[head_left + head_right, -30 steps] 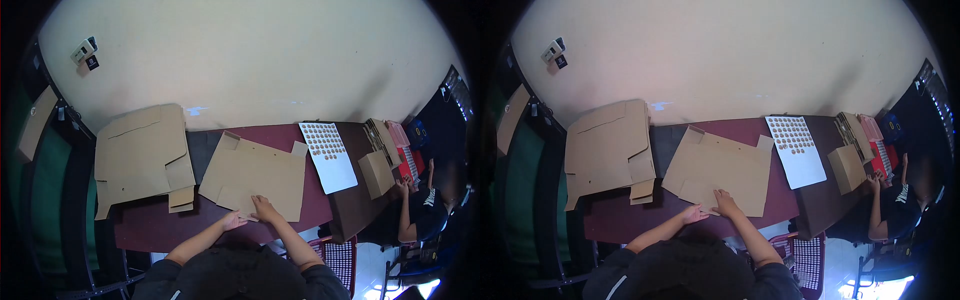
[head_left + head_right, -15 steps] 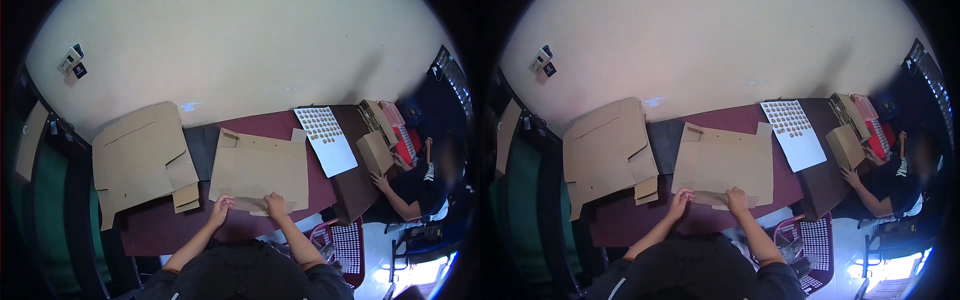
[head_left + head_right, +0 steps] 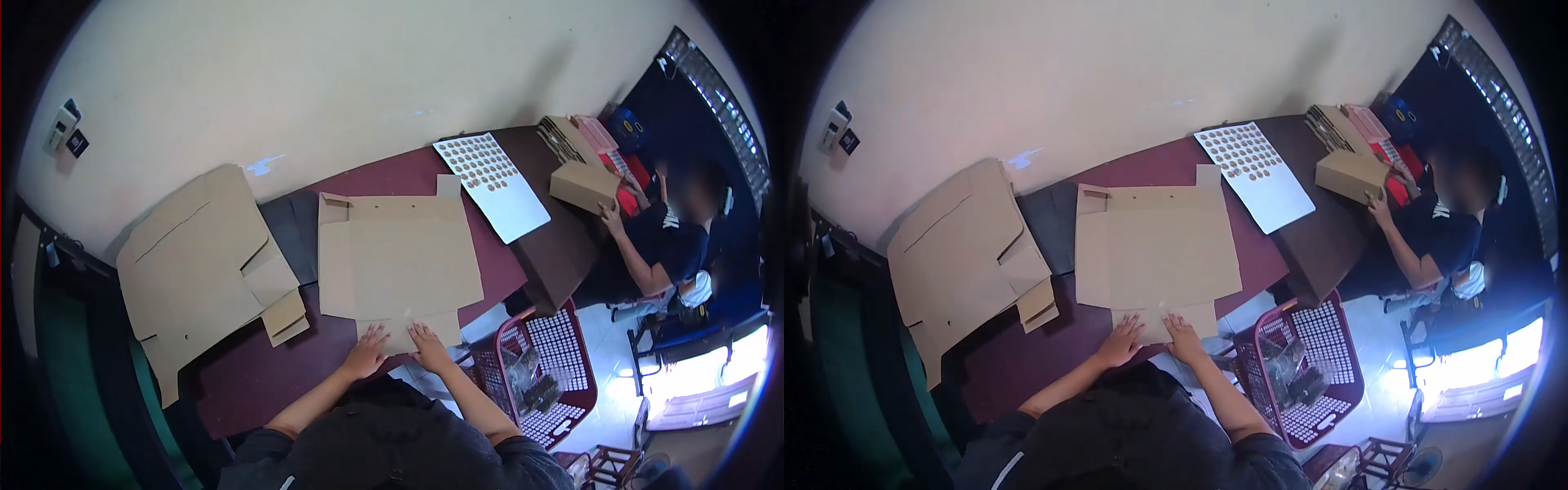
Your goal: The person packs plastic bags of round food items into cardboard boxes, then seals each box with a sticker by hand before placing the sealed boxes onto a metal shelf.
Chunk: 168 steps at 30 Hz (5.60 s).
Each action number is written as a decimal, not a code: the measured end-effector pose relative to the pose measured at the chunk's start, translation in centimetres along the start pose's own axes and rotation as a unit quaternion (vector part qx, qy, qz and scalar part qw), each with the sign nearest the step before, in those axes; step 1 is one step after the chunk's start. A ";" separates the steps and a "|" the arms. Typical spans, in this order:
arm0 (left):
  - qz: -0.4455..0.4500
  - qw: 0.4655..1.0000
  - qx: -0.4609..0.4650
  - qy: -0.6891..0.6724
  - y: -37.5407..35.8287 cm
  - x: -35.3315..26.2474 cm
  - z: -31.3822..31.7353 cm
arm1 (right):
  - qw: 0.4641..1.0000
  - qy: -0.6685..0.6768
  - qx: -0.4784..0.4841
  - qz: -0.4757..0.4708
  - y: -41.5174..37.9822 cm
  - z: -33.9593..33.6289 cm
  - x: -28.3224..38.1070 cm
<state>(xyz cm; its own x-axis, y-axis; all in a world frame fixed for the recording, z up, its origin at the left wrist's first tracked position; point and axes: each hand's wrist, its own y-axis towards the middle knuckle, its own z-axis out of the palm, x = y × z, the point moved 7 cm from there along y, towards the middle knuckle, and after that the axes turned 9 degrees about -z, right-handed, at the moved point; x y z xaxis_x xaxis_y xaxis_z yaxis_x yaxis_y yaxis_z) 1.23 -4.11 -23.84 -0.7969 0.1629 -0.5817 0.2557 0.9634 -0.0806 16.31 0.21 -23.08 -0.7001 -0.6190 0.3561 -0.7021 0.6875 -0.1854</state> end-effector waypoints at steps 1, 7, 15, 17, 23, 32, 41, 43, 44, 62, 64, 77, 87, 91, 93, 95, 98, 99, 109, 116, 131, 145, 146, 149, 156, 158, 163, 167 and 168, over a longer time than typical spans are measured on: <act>0.007 1.000 0.008 0.001 -0.3 0.0 0.2 | 1.000 0.004 -0.003 0.009 -0.2 0.0 0.2; 0.003 0.999 0.019 0.046 -1.1 -0.5 0.4 | 0.995 0.085 -0.020 0.043 -1.1 0.0 0.6; 0.027 0.999 -0.002 0.029 -1.8 0.6 0.8 | 0.972 0.041 -0.171 0.157 -2.0 -1.4 -4.4; 0.018 0.997 -0.004 0.070 -1.5 1.5 1.3 | 0.957 0.072 -0.143 0.243 -1.7 -3.0 -7.8; -0.012 0.995 -0.030 0.093 -0.2 0.6 0.2 | 0.855 0.008 -0.372 0.362 -3.4 -6.2 -16.4; 0.006 0.990 -0.118 0.075 2.0 0.9 -1.4 | 0.866 0.193 -0.306 0.345 -2.5 -4.9 -23.8; -0.031 0.988 -0.135 0.064 2.0 1.4 -0.8 | 0.668 0.621 -0.318 0.258 0.1 -3.3 -22.0; -0.028 0.987 -0.146 0.062 2.0 0.9 -1.0 | 0.588 0.719 -0.292 0.229 0.1 -3.4 -20.5; -0.039 0.987 -0.139 0.064 1.9 0.9 -1.0 | 0.498 0.805 -0.258 0.194 0.4 -3.3 -19.5; -0.013 0.992 -0.086 0.093 3.5 -0.5 1.3 | 0.511 0.838 -0.183 0.065 3.4 -11.9 -11.7; -0.048 0.991 -0.080 0.094 3.5 -1.1 0.5 | 0.549 0.814 -0.174 0.067 3.7 -15.8 -11.9; -0.096 0.988 -0.076 0.095 3.1 0.8 0.6 | 0.636 0.723 -0.270 -0.010 20.1 -27.4 -11.6; -0.138 0.978 -0.152 -0.029 5.3 0.5 -3.1 | 0.961 0.135 -0.235 -0.057 24.5 -29.2 -12.4; -0.160 0.937 -0.310 0.027 4.4 0.3 -9.4 | 0.954 0.171 -0.209 -0.127 22.6 -23.7 -13.8; -0.199 0.918 -0.340 0.051 3.0 0.7 -11.9 | 0.979 0.140 -0.145 -0.029 20.4 -18.2 -16.6; -0.231 0.897 -0.370 0.072 2.0 3.0 -13.0 | 0.991 0.088 -0.069 0.076 17.4 -10.4 -21.5; -0.259 0.898 -0.340 -0.108 0.0 7.7 -11.4 | 0.970 0.050 -0.015 0.238 8.7 -6.8 -21.7; -0.267 0.897 -0.332 -0.118 -0.6 8.1 -11.2 | 0.968 0.026 -0.036 0.247 6.4 -6.6 -21.0; -0.255 0.894 -0.327 -0.168 -1.3 14.0 -10.8 | 0.875 0.283 -0.278 0.279 -2.3 -5.6 -24.7; -0.148 0.895 -0.373 -0.196 2.8 8.1 -13.9 | 0.870 0.157 -0.427 0.189 -5.5 -6.8 -23.6; -0.249 0.797 -0.366 -0.409 3.4 17.2 -7.8 | 0.812 0.508 -0.011 0.287 -5.9 4.8 -17.4; -0.163 0.908 -0.342 -0.179 8.1 6.1 -14.6 | 0.557 0.792 -0.173 0.179 -2.1 -6.8 -13.6; -0.163 0.908 -0.342 -0.178 8.3 5.4 -15.0 | 0.549 0.814 -0.145 0.121 -1.8 -7.5 -13.1; -0.156 0.912 -0.337 -0.176 8.3 4.9 -15.3 | 0.559 0.817 -0.108 0.093 -1.4 -9.0 -12.3; -0.136 0.975 -0.168 -0.051 6.6 2.2 -13.3 | 0.503 0.851 -0.123 0.089 -1.6 -9.3 -12.1; -0.117 0.982 -0.144 -0.028 5.5 1.3 -12.3 | 0.501 0.855 -0.122 0.051 -1.6 -9.4 -12.4; -0.139 0.978 -0.155 0.000 2.1 -0.6 -11.5 | 0.493 0.868 -0.043 0.046 -1.8 -9.3 -12.5; -0.172 0.967 -0.180 -0.049 0.6 0.1 -9.6 | 0.625 0.748 -0.088 0.204 -3.3 -7.8 -16.0; -0.168 0.969 -0.176 -0.042 0.2 -0.3 -9.6 | 0.626 0.748 -0.088 0.204 -3.5 -6.7 -17.0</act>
<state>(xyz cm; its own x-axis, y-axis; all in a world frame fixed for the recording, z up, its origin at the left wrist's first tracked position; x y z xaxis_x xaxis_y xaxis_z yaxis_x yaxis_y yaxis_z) -3.76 -1.96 -15.95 -0.7516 -0.1769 -0.6355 -0.2249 0.9744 -0.0053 31.56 10.89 -22.38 0.1798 0.5791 0.7952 -0.3872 0.7847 -0.4840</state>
